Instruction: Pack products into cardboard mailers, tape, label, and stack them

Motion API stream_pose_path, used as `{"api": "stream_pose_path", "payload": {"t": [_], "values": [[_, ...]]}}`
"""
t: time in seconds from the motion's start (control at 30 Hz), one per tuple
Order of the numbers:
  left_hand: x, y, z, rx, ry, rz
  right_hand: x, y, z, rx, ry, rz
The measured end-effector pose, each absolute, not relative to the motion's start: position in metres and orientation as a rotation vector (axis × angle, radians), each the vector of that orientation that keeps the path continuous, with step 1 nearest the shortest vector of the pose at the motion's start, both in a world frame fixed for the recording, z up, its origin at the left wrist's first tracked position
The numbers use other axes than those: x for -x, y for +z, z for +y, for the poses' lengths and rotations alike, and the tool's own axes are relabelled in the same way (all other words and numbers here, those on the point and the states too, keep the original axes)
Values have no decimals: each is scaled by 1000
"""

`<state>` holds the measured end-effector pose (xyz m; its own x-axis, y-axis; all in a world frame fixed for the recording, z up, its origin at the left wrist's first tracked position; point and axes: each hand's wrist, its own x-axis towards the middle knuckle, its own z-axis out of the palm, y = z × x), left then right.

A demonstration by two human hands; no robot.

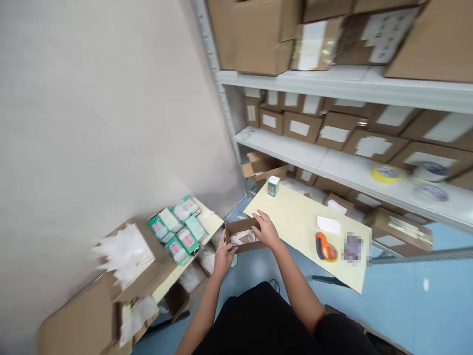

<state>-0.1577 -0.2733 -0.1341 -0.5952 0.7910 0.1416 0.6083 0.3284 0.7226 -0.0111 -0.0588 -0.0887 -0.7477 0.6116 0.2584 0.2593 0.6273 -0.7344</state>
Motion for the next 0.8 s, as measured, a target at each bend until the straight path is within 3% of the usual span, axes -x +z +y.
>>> {"api": "stream_pose_path", "payload": {"t": [0.4,0.8], "values": [[119,-143,-82,-1708,932,1823,-122,-99,20,1241,779,-1989],[175,-200,64,-1771,726,1598,-43,-112,97,1446,810,-1838]]}}
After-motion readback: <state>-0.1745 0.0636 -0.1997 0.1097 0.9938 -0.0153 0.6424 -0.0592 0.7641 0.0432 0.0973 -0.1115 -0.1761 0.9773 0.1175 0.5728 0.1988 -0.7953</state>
